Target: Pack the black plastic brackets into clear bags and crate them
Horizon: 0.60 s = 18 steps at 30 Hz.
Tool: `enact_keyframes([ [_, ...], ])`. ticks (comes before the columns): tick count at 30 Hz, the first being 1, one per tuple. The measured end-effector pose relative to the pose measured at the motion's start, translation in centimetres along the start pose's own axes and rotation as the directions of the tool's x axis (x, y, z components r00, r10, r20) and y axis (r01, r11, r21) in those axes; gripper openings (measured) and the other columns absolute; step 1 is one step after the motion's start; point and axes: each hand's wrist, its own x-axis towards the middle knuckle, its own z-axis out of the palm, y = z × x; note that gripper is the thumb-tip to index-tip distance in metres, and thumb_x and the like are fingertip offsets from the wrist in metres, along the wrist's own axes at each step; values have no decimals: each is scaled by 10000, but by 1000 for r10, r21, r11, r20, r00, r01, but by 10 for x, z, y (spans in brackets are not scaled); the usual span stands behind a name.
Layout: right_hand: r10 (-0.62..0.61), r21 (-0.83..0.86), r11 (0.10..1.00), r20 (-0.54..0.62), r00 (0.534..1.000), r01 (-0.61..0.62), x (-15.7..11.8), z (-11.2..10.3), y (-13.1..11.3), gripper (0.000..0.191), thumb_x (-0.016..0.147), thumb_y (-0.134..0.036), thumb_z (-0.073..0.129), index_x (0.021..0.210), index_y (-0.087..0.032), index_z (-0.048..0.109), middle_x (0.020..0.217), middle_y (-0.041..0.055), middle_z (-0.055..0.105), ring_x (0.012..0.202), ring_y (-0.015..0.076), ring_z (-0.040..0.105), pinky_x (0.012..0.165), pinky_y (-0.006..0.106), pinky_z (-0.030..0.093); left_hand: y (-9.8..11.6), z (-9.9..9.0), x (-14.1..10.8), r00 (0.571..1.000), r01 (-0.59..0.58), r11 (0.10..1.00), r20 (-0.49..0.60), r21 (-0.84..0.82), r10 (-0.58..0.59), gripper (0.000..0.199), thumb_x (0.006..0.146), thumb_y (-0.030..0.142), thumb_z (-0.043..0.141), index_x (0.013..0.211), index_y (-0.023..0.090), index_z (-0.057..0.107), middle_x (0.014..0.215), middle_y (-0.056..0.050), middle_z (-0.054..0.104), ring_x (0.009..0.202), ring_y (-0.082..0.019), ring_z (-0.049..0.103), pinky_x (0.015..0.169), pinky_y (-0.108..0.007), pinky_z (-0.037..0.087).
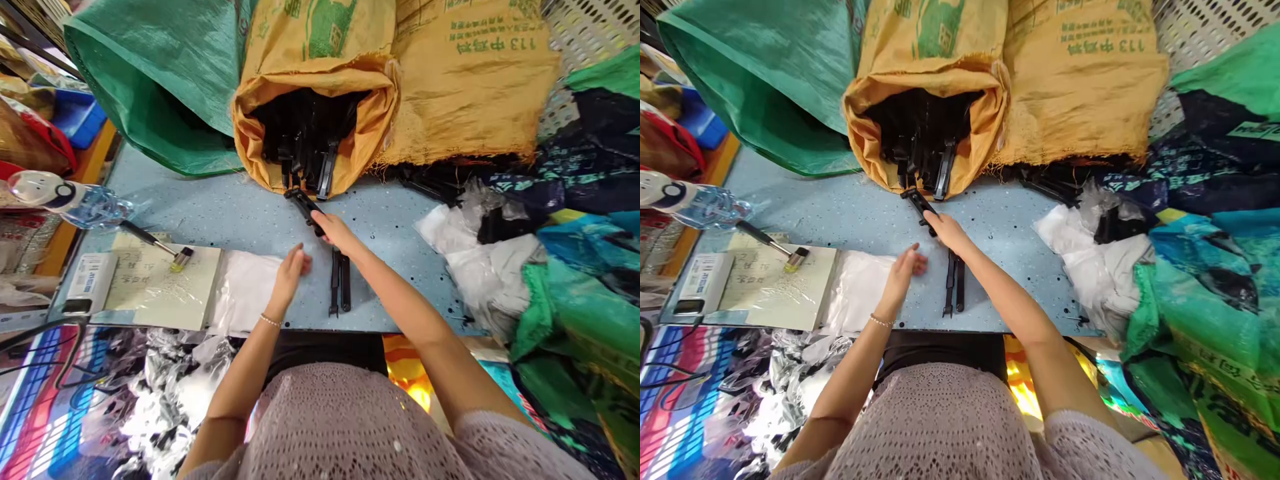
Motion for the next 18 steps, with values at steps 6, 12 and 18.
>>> enact_keyframes([
  [6, -89, 470, 864, 493, 865, -179, -100, 1, 23, 764, 974, -799, 159, 951, -177, 603, 821, 90, 699, 523, 135, 583, 458, 256, 462, 48, 11, 19, 997, -4, 777, 59, -630, 53, 665, 892, 794, 495, 1241, 244, 628, 980, -51, 728, 741, -157, 688, 690, -289, 565],
  [12, -457, -412, 842, -205, 866, 347, -89, -20, -9, 512, 1038, -638, 356, 1036, -185, 595, 1013, 132, 693, 927, 250, 661, 725, 330, 474, 52, 18, -23, 1000, -15, 970, 11, -244, 18, 588, 887, 755, 567, 1005, 184, 646, 675, -13, 658, 537, -147, 645, 430, -227, 458],
  [18, -481, -646, 698, -105, 870, 308, -72, -9, -12, 498, 1109, -481, 248, 898, -195, 596, 762, 58, 668, 697, 197, 609, 608, 315, 331, 44, 20, -22, 997, -27, 981, -78, -194, 12, 472, 892, 678, 637, 991, 217, 623, 627, 33, 584, 469, -126, 605, 397, -226, 410],
])
